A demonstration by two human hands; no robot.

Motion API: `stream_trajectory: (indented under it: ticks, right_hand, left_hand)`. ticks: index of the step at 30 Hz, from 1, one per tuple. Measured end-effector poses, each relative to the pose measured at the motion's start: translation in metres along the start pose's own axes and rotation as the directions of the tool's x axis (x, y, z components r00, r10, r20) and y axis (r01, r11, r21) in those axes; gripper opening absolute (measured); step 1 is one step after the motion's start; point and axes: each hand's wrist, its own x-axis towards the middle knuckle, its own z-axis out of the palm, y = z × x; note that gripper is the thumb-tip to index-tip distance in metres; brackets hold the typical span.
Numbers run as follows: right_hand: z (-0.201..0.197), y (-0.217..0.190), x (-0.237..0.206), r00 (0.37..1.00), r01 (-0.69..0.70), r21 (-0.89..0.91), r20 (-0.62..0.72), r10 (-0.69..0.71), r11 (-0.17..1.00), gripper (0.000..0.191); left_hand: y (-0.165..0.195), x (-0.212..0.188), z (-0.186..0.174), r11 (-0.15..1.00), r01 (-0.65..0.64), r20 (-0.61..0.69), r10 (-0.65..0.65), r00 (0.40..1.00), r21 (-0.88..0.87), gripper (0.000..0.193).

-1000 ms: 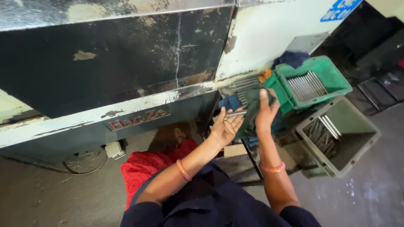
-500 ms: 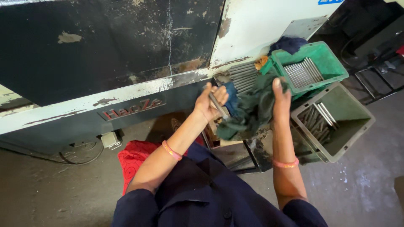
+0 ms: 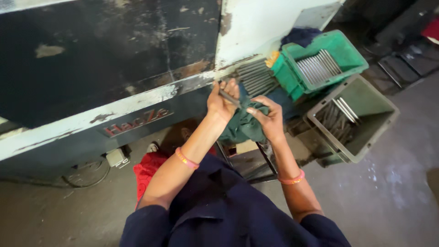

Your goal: The person opens a machine door, inserts a metal rod, closes the door, and presses a button. They then wipe the rod with a cloth and place it in a bin. This sequence is repeated for several rods.

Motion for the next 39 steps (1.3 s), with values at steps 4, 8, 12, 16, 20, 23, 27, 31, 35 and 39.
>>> stream_trajectory:
  ticks: [4, 8, 12, 16, 20, 23, 27, 31, 35, 39]
  right_hand:
    - [0.001, 0.039, -0.008, 0.990, -0.144, 0.216, 0.035, 0.140, 0.966, 0.023]
    - [0.002, 0.068, -0.026, 0.954, -0.294, 0.151, -0.018, 0.300, 0.944, 0.018]
    - [-0.003, 0.093, -0.042, 0.928, -0.337, 0.035, -0.157, 0.338, 0.941, 0.020]
    - [-0.038, 0.120, -0.059, 0.719, -0.549, 0.490, -0.136, 0.682, 0.677, 0.026]
    - [-0.063, 0.138, -0.073, 0.616, -0.566, 0.584, -0.169, 0.770, 0.581, 0.033]
    - [-0.074, 0.135, -0.096, 0.521, -0.442, 0.819, -0.098, 0.848, 0.366, 0.028]
    - [-0.116, 0.103, -0.107, 0.371, -0.431, 0.787, -0.290, 0.882, 0.440, 0.028]
    - [-0.169, 0.057, -0.102, 0.488, -0.183, 0.615, -0.621, 0.614, 0.767, 0.030]
    - [-0.169, 0.040, -0.062, 0.583, 0.132, 0.545, -0.718, 0.380, 0.828, 0.033]
    - [-0.135, 0.038, -0.025, 0.928, -0.286, 0.048, -0.237, 0.289, 0.957, 0.052]
  left_hand:
    - [0.000, 0.008, -0.027, 0.995, 0.091, 0.084, -0.093, 0.992, 0.034, 0.039]
    - [-0.010, 0.016, -0.051, 0.971, 0.179, -0.012, -0.180, 0.984, 0.158, 0.030]
    - [-0.031, 0.026, -0.071, 0.701, 0.025, -0.036, 0.000, 0.999, 0.713, 0.018]
    - [-0.035, 0.066, -0.066, 0.229, -0.066, 0.062, 0.021, 0.998, 0.971, 0.031]
    - [-0.053, 0.113, -0.047, -0.356, -0.272, 0.303, 0.035, 0.952, 0.894, 0.044]
    - [-0.074, 0.149, -0.032, -0.697, -0.377, 0.501, -0.029, 0.865, 0.610, 0.047]
    - [-0.088, 0.184, -0.026, -0.715, -0.391, 0.482, -0.086, 0.872, 0.580, 0.059]
    - [-0.099, 0.185, -0.029, -0.735, -0.459, 0.557, -0.133, 0.820, 0.500, 0.066]
    - [-0.139, 0.151, -0.044, 0.148, -0.375, 0.392, -0.540, 0.745, 0.915, 0.062]
    - [-0.145, 0.116, -0.086, 0.274, -0.170, 0.314, -0.661, 0.682, 0.947, 0.040]
